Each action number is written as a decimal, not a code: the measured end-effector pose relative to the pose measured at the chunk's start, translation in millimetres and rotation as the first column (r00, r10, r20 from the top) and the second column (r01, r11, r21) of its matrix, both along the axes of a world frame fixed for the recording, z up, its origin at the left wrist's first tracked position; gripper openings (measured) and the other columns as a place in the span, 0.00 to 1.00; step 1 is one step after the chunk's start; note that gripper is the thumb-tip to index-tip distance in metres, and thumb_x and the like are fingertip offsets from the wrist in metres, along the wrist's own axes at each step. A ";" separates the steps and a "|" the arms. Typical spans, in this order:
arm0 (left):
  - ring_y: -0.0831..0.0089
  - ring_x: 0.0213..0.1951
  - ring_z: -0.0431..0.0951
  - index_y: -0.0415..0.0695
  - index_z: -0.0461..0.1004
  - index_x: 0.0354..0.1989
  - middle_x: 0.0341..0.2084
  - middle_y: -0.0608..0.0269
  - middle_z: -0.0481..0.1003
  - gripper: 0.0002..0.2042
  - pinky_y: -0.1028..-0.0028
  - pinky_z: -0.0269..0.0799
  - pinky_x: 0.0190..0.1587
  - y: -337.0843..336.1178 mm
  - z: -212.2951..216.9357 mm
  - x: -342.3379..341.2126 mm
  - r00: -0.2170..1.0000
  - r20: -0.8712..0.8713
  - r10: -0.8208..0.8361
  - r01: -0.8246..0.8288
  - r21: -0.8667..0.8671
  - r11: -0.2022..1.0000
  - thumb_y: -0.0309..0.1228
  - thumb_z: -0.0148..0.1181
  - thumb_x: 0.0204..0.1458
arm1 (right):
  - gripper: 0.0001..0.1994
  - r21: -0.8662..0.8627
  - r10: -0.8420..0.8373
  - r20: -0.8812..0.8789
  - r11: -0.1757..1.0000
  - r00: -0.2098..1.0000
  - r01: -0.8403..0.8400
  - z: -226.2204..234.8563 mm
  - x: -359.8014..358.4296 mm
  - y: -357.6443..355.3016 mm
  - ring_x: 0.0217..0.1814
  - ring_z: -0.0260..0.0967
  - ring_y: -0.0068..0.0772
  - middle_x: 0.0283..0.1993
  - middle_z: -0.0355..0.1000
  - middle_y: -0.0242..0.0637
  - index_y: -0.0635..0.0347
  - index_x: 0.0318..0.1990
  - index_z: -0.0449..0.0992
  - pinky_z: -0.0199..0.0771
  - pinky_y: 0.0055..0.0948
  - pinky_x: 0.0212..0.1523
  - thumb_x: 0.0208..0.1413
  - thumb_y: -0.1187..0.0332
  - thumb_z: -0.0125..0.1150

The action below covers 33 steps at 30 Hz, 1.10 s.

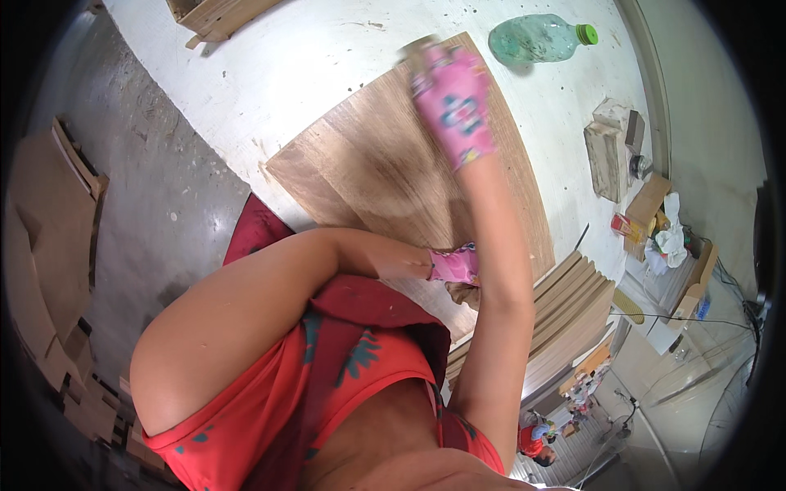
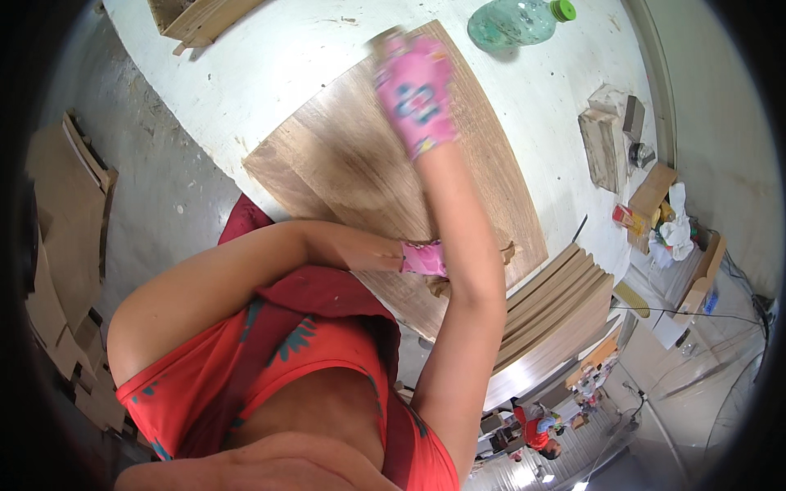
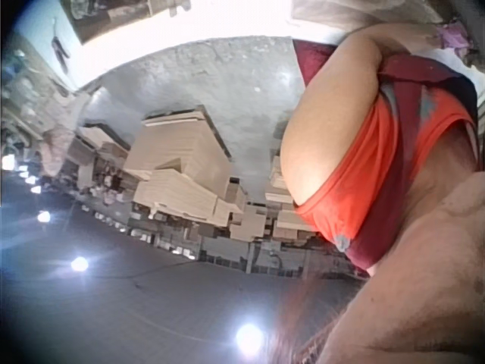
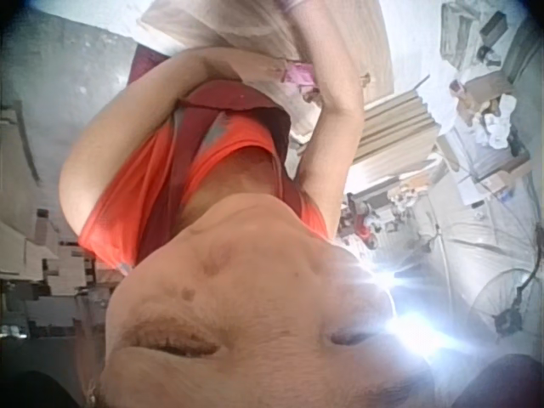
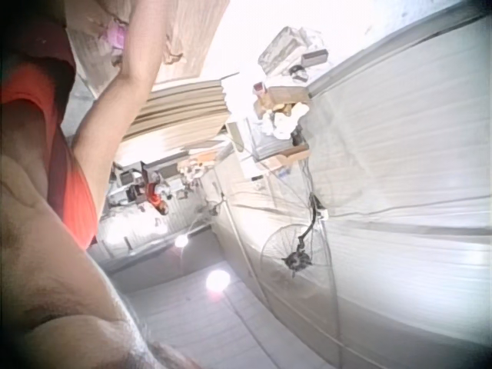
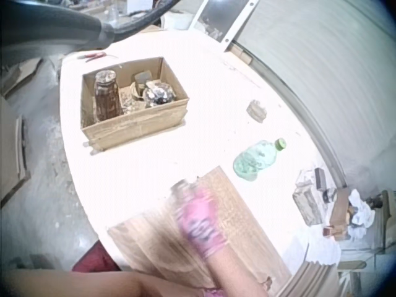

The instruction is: The person applies a putty-like substance to the surface and edges of a wooden board using a small scraper and a rag, then moves the board to a stack.

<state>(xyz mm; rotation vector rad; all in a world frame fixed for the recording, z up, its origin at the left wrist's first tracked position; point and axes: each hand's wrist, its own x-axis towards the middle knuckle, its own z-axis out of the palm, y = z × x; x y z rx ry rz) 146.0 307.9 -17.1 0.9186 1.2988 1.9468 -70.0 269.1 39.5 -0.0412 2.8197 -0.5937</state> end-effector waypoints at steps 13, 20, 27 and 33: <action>0.72 0.51 0.73 0.39 0.71 0.53 0.47 0.62 0.74 0.19 0.74 0.67 0.55 -55.1 7.6 -17.2 1.000 0.015 -0.019 0.020 -0.049 0.999 0.17 0.57 0.52 | 0.18 0.020 0.237 -0.282 0.970 0.930 -0.242 -13.8 -1.2 -10.2 0.53 0.69 0.44 0.48 0.71 0.53 0.55 0.53 0.74 0.72 0.44 0.53 0.57 0.62 0.54; 0.71 0.51 0.73 0.39 0.71 0.53 0.48 0.61 0.74 0.19 0.74 0.67 0.56 -69.6 -9.2 -24.3 0.996 -0.013 -0.094 0.093 -0.065 0.994 0.16 0.57 0.51 | 0.11 -0.085 -0.085 -0.471 0.995 0.878 0.050 -24.6 -66.6 29.7 0.37 0.74 0.49 0.34 0.77 0.47 0.54 0.38 0.81 0.74 0.42 0.43 0.51 0.64 0.56; 0.71 0.52 0.72 0.39 0.71 0.54 0.49 0.61 0.74 0.20 0.74 0.66 0.57 0.9 -1.6 -19.5 0.993 -0.021 -0.116 0.115 -0.043 0.992 0.15 0.57 0.51 | 0.21 0.041 -0.228 -0.070 0.972 0.971 0.232 19.8 59.6 141.1 0.48 0.72 0.51 0.46 0.71 0.53 0.54 0.51 0.77 0.73 0.42 0.53 0.54 0.54 0.53; 0.71 0.53 0.72 0.38 0.71 0.54 0.50 0.61 0.74 0.20 0.74 0.65 0.58 4.9 -1.5 -21.5 0.991 -0.013 -0.134 0.132 -0.102 0.986 0.14 0.56 0.51 | 0.17 0.313 -0.610 -0.100 0.731 0.786 0.607 18.3 207.9 249.4 0.44 0.75 0.42 0.43 0.76 0.49 0.47 0.50 0.79 0.76 0.40 0.52 0.57 0.57 0.51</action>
